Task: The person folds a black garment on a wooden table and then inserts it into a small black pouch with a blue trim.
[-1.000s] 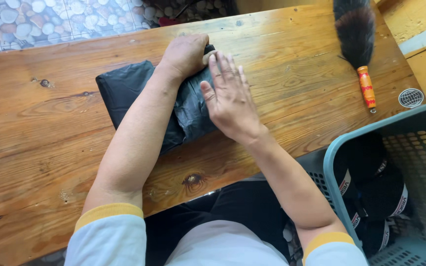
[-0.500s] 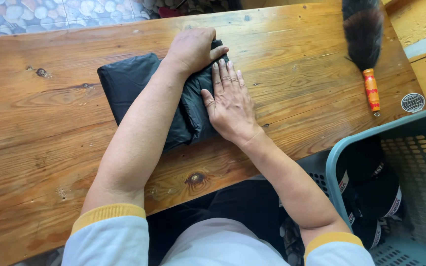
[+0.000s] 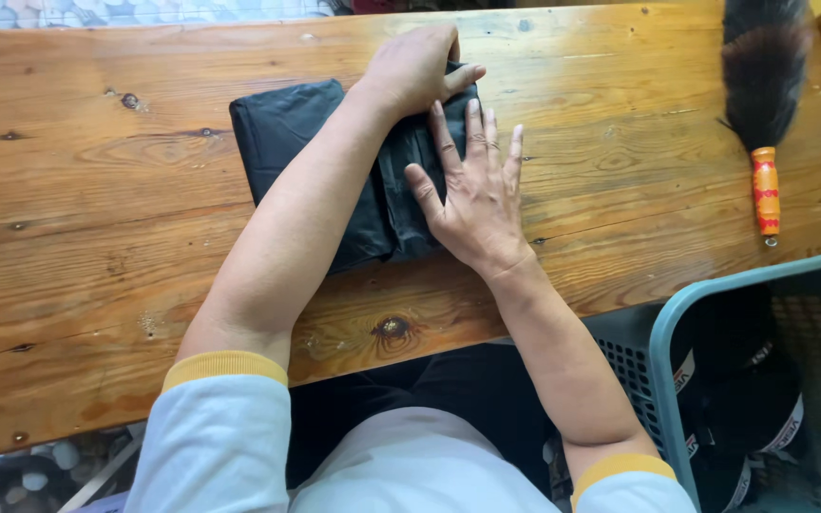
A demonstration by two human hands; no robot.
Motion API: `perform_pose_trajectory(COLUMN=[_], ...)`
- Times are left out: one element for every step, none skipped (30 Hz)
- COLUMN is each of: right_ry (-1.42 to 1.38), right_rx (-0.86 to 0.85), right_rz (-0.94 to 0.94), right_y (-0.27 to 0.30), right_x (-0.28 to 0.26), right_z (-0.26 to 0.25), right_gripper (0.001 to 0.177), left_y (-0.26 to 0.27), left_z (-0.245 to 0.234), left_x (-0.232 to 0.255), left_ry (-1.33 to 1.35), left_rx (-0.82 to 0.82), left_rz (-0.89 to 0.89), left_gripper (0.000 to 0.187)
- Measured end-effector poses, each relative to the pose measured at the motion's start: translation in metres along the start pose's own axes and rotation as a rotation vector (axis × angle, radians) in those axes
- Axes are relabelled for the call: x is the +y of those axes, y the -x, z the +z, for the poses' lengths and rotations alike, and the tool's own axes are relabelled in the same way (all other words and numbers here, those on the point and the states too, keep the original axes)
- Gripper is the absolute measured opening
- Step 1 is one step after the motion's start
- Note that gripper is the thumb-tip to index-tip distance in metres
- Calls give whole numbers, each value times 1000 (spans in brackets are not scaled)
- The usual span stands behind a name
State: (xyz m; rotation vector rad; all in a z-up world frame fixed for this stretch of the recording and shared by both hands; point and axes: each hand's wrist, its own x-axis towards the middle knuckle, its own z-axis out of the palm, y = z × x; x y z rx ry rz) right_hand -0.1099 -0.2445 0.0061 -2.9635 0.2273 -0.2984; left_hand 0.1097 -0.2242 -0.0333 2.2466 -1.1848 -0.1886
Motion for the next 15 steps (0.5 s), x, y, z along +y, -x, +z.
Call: perform_pose_trajectory(right_ry=[-4, -9, -13, -18, -1, 15, 7, 11, 15, 9, 23, 37, 30, 21, 12], right_rx=[6, 21, 35, 34, 45, 55, 52, 87, 123, 133, 100, 61, 64, 102, 139], right_rz=[-8, 2, 11, 8, 13, 17, 14, -21, -56, -59, -78, -96, -99, -109, -120], right_y=[0, 1, 1, 1, 1, 2, 3, 2, 2, -1, -3, -3, -3, -2, -2], right_x=[-2, -2, -3, -2, -1, 0, 0, -1, -1, 1, 3, 5, 5, 7, 8], right_z=[-1, -1, -2, -1, 1, 3, 2, 1, 0, 2, 4, 7, 10, 13, 15], right_gripper=[71, 71, 70, 70, 70, 70, 70, 70, 71, 71, 74, 77, 77, 69, 64], left_y=[-1, -3, -5, 1, 6, 12, 35, 58, 80, 107, 133, 162, 186, 208, 230], left_z=[-5, -9, -13, -26, -37, -49, -64, -80, -97, -106, -114, -119, -117, -115, -113], left_x=[-2, -2, -4, -2, 0, 2, 14, 25, 39, 44, 50, 56, 56, 55, 54], left_ry=[-8, -11, -13, -17, -128, -240, -246, -262, -278, -290, -330, -365, -373, -334, -294], left_rx=[6, 67, 127, 126, 201, 273, 270, 237, 204, 207, 132, 53, 52, -21, -95], left_rz=[-3, 39, 81, 77, 108, 139, 133, 90, 46, 48, -27, -107, -110, -161, -212], left_gripper=[44, 46, 48, 48, 46, 44, 44, 47, 54, 54, 70, 87, 87, 103, 125])
